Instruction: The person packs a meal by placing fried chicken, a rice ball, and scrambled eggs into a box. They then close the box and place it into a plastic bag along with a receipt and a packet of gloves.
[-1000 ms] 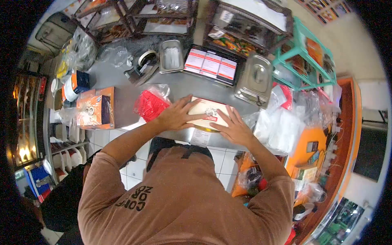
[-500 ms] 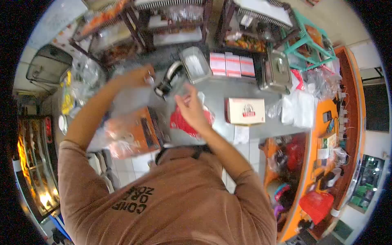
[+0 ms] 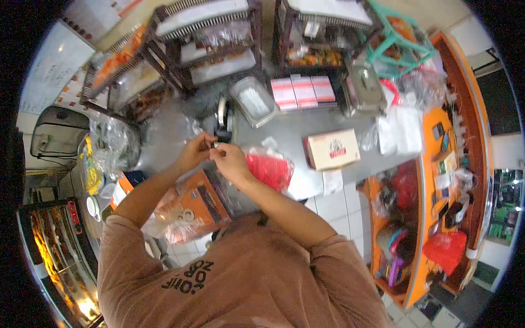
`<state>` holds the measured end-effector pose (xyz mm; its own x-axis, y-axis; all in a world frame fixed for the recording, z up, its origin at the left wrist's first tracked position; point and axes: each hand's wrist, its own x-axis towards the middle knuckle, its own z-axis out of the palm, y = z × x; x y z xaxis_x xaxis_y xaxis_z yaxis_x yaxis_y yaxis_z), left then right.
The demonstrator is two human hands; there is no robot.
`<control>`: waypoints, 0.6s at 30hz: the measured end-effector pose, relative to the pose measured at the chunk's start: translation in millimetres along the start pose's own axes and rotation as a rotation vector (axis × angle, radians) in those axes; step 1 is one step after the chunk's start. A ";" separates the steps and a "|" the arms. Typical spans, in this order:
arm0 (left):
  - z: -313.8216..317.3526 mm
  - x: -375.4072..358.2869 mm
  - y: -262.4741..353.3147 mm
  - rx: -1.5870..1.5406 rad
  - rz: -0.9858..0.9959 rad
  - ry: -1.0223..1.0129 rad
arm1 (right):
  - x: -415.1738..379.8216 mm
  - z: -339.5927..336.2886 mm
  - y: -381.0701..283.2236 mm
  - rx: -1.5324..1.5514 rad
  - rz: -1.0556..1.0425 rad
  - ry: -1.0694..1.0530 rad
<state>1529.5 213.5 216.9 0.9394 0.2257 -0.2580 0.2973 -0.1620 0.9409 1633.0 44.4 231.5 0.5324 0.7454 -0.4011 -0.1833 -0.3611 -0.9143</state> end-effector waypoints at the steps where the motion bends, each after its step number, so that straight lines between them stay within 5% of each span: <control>1: 3.9 0.0 -1.0 -0.034 -0.005 0.003 | -6.5 -2.2 20.1 -0.290 -0.100 0.010; 3: 8.1 9.5 -16.4 -0.086 0.013 0.058 | -13.5 -21.3 21.9 -0.933 -0.165 0.031; 7: 7.5 -0.6 -2.4 -0.184 -0.067 0.098 | -29.7 -63.8 -17.4 -1.174 -0.476 0.246; 11: -29.9 6.2 27.4 0.820 -0.035 -0.097 | -91.3 -145.7 -70.8 -1.236 -0.656 0.343; 12: -30.0 3.2 64.1 1.018 -0.078 -0.129 | -102.7 -178.1 -61.1 -0.918 -0.787 0.396; 14: -18.6 7.6 171.5 1.309 -0.253 -0.213 | -122.5 -250.2 -28.8 -0.539 -0.372 0.313; 15: 8.5 13.1 215.3 1.198 -0.153 -0.170 | -132.6 -280.4 -15.8 -0.226 0.053 0.229; 18: 109.6 45.4 244.5 0.918 0.339 -0.130 | -133.5 -339.8 50.0 0.115 0.263 0.081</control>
<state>1663.6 78.8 411.2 0.9945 -0.0685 -0.0799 -0.0255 -0.8937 0.4479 1833.5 -263.5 258.2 0.5181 0.5858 -0.6233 -0.4137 -0.4662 -0.7820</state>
